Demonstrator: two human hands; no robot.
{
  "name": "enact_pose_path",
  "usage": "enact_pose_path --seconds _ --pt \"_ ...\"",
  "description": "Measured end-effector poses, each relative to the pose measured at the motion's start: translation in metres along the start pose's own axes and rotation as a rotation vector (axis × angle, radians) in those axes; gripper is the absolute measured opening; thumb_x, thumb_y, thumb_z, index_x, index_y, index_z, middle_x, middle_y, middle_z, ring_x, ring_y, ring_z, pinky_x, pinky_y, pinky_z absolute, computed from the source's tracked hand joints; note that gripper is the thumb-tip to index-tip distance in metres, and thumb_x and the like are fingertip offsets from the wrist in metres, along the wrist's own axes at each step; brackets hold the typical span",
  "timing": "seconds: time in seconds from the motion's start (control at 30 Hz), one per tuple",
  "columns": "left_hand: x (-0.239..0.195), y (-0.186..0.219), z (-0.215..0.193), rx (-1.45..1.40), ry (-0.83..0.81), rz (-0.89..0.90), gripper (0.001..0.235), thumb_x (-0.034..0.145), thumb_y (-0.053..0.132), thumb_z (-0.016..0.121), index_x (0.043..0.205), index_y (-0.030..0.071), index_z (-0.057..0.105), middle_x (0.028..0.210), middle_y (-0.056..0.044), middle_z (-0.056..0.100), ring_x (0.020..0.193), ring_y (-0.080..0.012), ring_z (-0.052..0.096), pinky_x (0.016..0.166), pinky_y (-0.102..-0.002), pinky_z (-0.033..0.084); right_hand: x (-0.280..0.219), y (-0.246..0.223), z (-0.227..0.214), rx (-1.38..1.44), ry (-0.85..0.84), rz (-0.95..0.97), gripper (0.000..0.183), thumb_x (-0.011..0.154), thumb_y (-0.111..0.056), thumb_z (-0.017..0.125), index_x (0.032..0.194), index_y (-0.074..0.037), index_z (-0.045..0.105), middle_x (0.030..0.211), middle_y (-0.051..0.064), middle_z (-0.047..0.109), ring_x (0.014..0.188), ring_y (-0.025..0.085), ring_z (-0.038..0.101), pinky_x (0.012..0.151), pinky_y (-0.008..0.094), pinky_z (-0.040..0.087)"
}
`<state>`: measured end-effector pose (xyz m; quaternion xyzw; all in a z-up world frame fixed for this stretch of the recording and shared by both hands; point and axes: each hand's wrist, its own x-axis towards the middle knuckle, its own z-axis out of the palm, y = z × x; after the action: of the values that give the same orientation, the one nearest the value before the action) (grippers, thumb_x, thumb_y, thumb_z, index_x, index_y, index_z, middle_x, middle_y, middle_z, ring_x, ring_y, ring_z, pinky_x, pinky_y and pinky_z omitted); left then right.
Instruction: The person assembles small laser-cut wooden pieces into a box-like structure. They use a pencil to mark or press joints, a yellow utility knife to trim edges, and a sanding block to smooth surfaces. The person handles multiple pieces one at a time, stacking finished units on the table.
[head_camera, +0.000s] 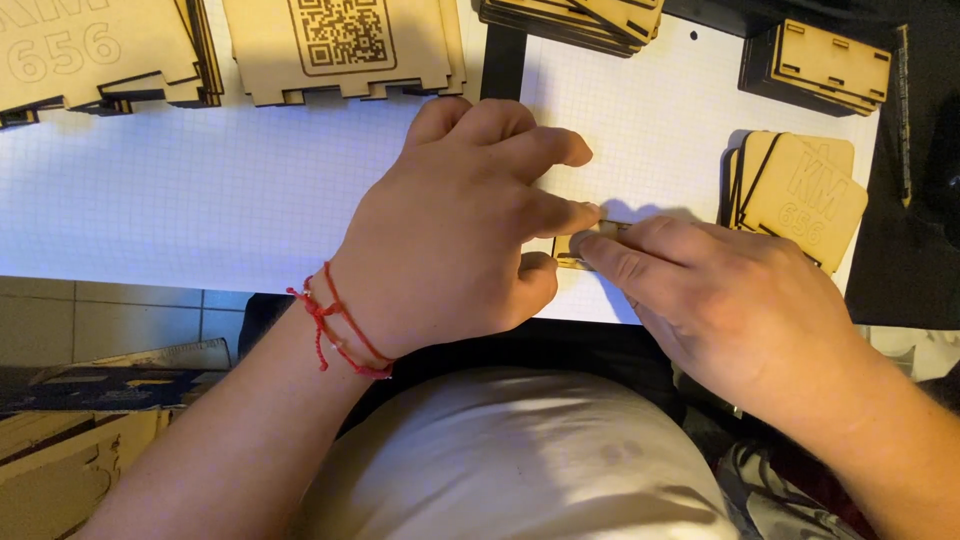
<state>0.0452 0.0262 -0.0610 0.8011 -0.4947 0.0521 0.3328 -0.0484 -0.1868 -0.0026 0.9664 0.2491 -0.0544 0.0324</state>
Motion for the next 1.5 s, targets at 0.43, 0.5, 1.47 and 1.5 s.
enact_pose_path --seconds 0.43,0.5,1.47,1.5 --pt "0.001 0.0 0.004 0.013 0.038 -0.021 0.031 0.07 0.033 0.072 0.099 0.028 0.08 0.117 0.002 0.064 0.106 -0.0294 0.054 0.087 -0.047 0.037 -0.005 0.004 0.003 -0.126 -0.039 -0.015 0.046 0.088 -0.02 0.063 0.133 -0.027 0.063 0.116 -0.003 0.067 0.073 0.025 0.069 0.044 0.043 0.056" --pt "0.001 0.0 0.004 0.013 0.038 -0.022 0.03 0.07 0.033 0.071 0.098 0.028 0.08 0.118 0.002 0.064 0.106 -0.0291 0.054 0.087 -0.047 0.037 -0.005 0.005 0.002 -0.133 -0.046 -0.031 0.048 0.086 -0.018 0.062 0.134 -0.026 0.063 0.116 -0.002 0.067 0.077 0.025 0.07 0.046 0.042 0.057" --pt "0.002 0.001 0.003 0.002 0.028 -0.035 0.028 0.07 0.032 0.071 0.097 0.029 0.081 0.12 0.002 0.064 0.107 -0.0301 0.053 0.087 -0.048 0.036 -0.014 0.012 0.003 -0.157 -0.104 -0.017 0.056 0.083 -0.02 0.061 0.138 -0.029 0.059 0.121 -0.006 0.065 0.084 0.023 0.07 0.051 0.041 0.059" --pt "0.002 0.001 0.004 0.002 0.027 -0.034 0.028 0.07 0.032 0.071 0.097 0.029 0.081 0.12 0.002 0.064 0.107 -0.0301 0.053 0.087 -0.048 0.036 -0.014 0.013 0.003 -0.158 -0.105 -0.016 0.056 0.083 -0.02 0.061 0.138 -0.029 0.059 0.121 -0.006 0.065 0.084 0.023 0.07 0.051 0.041 0.059"
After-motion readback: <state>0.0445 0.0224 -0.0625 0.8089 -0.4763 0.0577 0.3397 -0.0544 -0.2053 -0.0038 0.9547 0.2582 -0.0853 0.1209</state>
